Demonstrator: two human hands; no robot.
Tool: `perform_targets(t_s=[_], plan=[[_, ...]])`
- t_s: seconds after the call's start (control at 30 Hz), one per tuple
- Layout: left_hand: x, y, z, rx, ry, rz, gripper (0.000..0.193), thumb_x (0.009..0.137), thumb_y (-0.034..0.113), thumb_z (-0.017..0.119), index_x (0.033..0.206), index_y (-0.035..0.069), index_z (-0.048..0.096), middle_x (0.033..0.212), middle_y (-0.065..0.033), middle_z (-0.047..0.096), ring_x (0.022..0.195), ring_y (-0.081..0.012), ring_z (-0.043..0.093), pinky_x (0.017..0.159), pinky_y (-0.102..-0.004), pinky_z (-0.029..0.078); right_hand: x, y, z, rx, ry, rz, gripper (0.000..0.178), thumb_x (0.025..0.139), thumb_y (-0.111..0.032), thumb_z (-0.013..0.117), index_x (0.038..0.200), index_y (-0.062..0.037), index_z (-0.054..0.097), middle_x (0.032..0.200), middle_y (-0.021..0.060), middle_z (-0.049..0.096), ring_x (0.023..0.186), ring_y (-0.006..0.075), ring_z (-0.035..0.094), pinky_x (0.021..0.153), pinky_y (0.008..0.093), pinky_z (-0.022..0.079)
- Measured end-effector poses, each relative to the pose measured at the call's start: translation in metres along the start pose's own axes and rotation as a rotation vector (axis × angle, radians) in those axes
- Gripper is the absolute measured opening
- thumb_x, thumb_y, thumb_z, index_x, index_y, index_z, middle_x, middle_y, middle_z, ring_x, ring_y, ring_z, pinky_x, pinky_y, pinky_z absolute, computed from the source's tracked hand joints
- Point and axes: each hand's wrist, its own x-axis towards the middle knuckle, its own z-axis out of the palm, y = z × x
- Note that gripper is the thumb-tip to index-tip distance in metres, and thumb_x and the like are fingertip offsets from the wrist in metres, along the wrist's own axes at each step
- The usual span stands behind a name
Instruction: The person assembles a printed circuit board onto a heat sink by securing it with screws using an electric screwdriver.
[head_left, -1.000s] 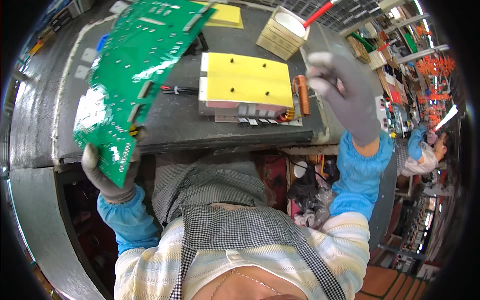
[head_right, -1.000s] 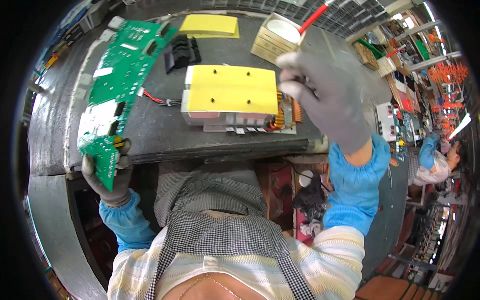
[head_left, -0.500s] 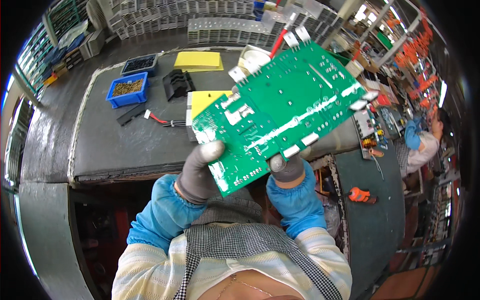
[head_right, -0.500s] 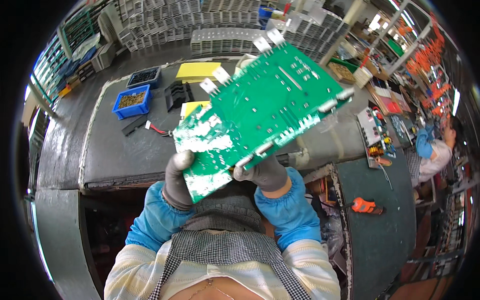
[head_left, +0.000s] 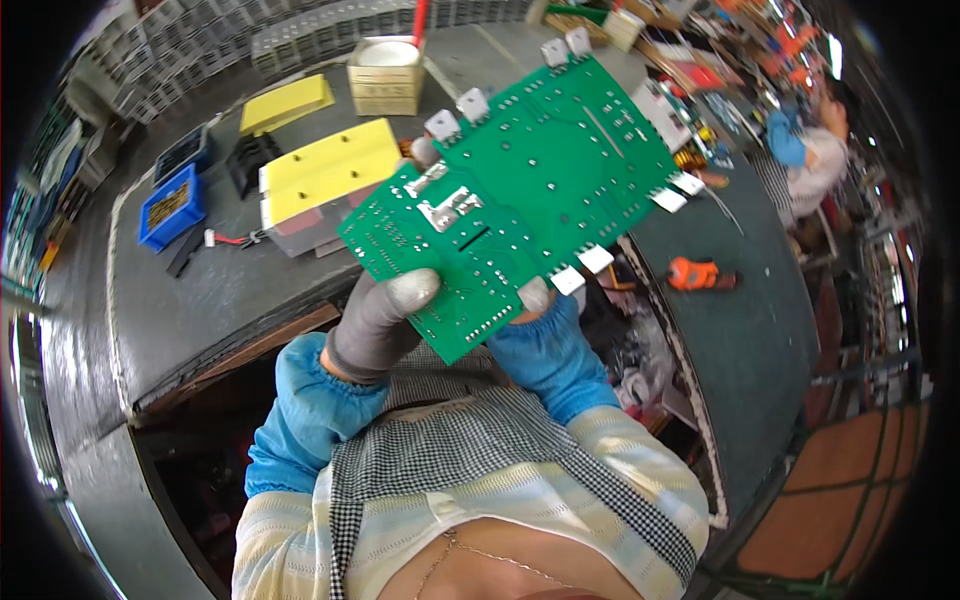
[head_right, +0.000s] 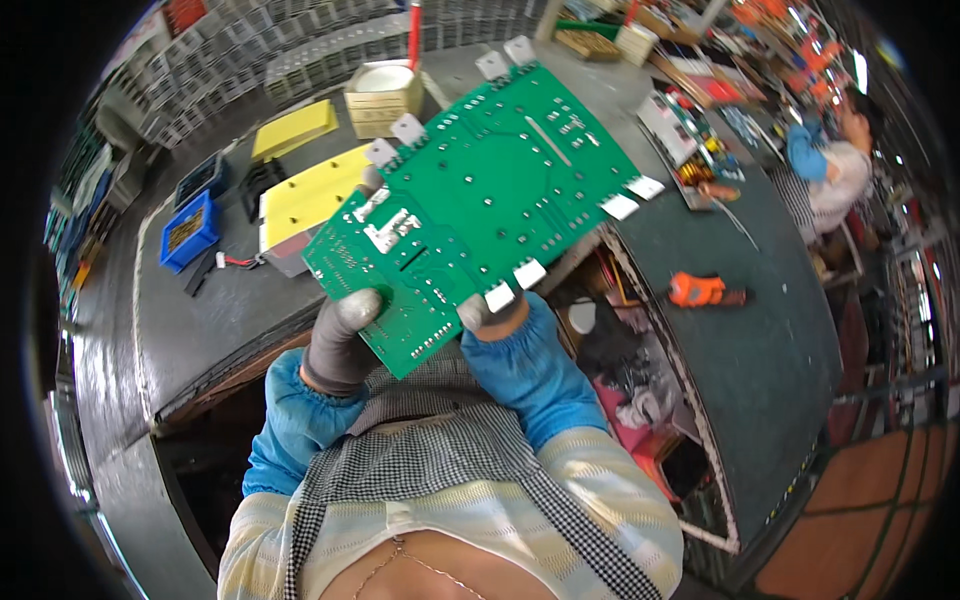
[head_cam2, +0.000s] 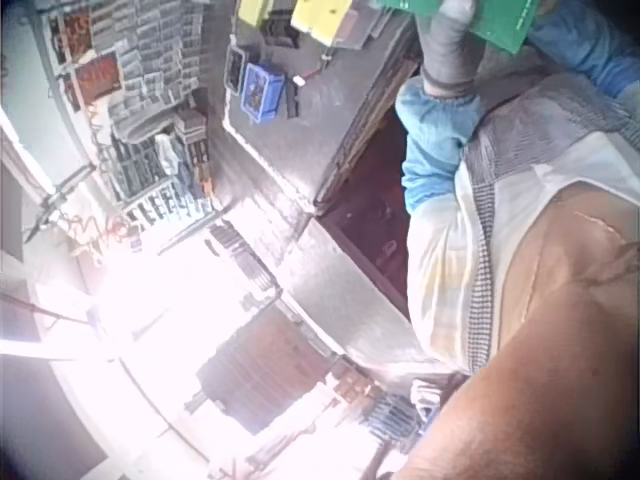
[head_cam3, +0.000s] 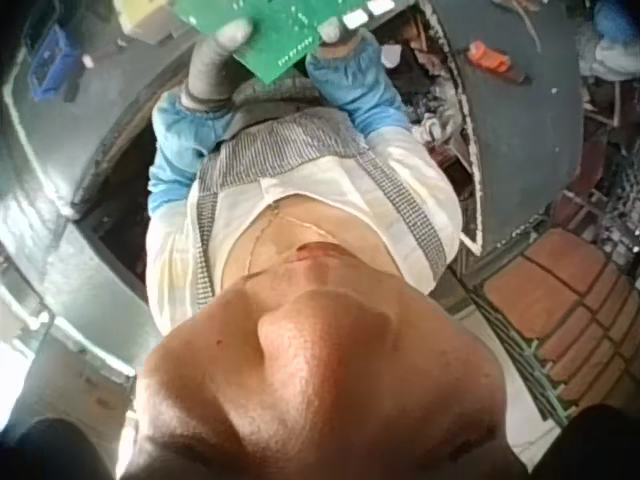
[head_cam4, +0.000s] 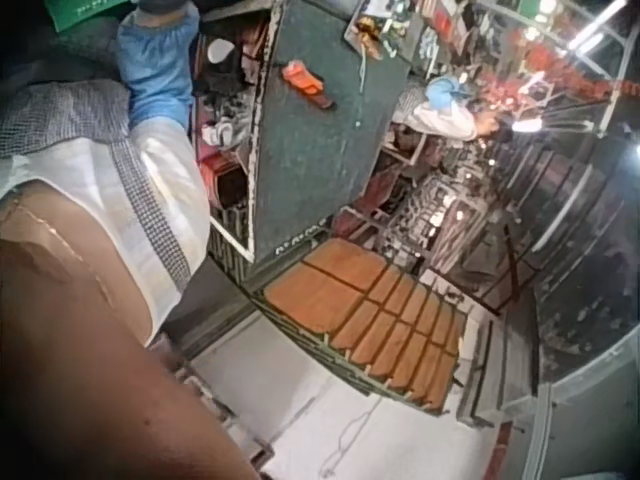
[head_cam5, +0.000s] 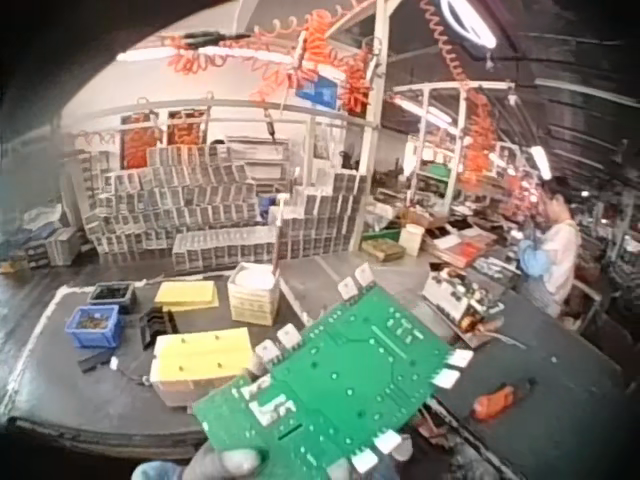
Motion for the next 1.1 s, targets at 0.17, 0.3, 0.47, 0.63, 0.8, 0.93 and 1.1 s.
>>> perform_targets(t_s=[0.17, 0.3, 0.47, 0.63, 0.8, 0.93, 1.1], plan=[[0.002, -0.024, -0.009, 0.011, 0.011, -0.033, 0.083, 0.082, 0.038, 0.075, 0.148, 0.003, 0.04, 0.139, -0.0151, 0.055, 0.124, -0.0279, 0.058, 0.103, -0.0433, 0.05, 0.005, -0.004, -0.009, -0.085, 0.052, 0.118, 0.068, 0.079, -0.013, 0.075, 0.14, -0.0035, 0.046, 0.13, 0.0101, 0.058, 0.112, 0.0223, 0.061, 0.088, 0.0376, 0.055], [0.005, -0.03, -0.004, -0.011, 0.032, -0.068, 0.084, 0.082, 0.035, 0.076, 0.149, 0.003, 0.039, 0.141, -0.0156, 0.054, 0.126, -0.0292, 0.057, 0.104, -0.0451, 0.05, 0.007, -0.011, -0.013, -0.13, 0.067, 0.181, 0.069, 0.078, -0.013, 0.075, 0.14, -0.0035, 0.046, 0.13, 0.0103, 0.058, 0.111, 0.0227, 0.062, 0.088, 0.0376, 0.055], [0.011, -0.036, 0.0, -0.045, 0.072, -0.056, 0.091, 0.079, 0.039, 0.079, 0.149, 0.001, 0.037, 0.137, -0.0178, 0.057, 0.122, -0.0307, 0.06, 0.1, -0.044, 0.054, 0.016, -0.021, -0.019, -0.18, 0.056, 0.222, 0.071, 0.078, -0.014, 0.076, 0.141, -0.0034, 0.046, 0.13, 0.0107, 0.058, 0.111, 0.023, 0.062, 0.089, 0.0376, 0.055], [0.008, -0.036, -0.004, -0.063, 0.077, -0.029, 0.08, 0.083, 0.034, 0.074, 0.149, 0.003, 0.04, 0.14, -0.0168, 0.055, 0.123, -0.0298, 0.059, 0.102, -0.0443, 0.051, 0.013, -0.034, -0.021, -0.213, 0.024, 0.269, 0.072, 0.077, -0.015, 0.076, 0.141, -0.0034, 0.046, 0.13, 0.011, 0.058, 0.11, 0.0234, 0.063, 0.089, 0.0375, 0.055], [0.0, -0.027, 0.0, -0.136, 0.057, -0.118, 0.084, 0.082, 0.031, 0.072, 0.151, 0.001, 0.034, 0.14, -0.0181, 0.055, 0.126, -0.0313, 0.057, 0.107, -0.0451, 0.047, -0.002, -0.056, -0.016, -0.139, -0.123, 0.242, 0.073, 0.076, -0.016, 0.077, 0.141, -0.0034, 0.046, 0.129, 0.0113, 0.058, 0.109, 0.0238, 0.063, 0.089, 0.0375, 0.055], [-0.005, -0.028, 0.0, -0.351, -0.084, -0.14, 0.083, 0.083, 0.022, 0.071, 0.153, 0.001, 0.031, 0.147, -0.0189, 0.049, 0.13, -0.0323, 0.054, 0.111, -0.0457, 0.044, -0.016, -0.088, -0.002, -0.023, -0.308, 0.167, 0.074, 0.076, -0.016, 0.077, 0.141, -0.0033, 0.046, 0.129, 0.0116, 0.059, 0.108, 0.0241, 0.063, 0.089, 0.0375, 0.055], [-0.015, -0.021, 0.001, -0.481, -0.146, 0.029, 0.082, 0.084, 0.019, 0.071, 0.154, 0.004, 0.029, 0.149, -0.0203, 0.045, 0.129, -0.0338, 0.054, 0.11, -0.048, 0.044, -0.026, -0.105, 0.005, 0.001, -0.444, 0.128, 0.075, 0.075, -0.017, 0.078, 0.142, -0.0033, 0.046, 0.129, 0.0119, 0.059, 0.108, 0.0245, 0.064, 0.089, 0.0375, 0.055]])
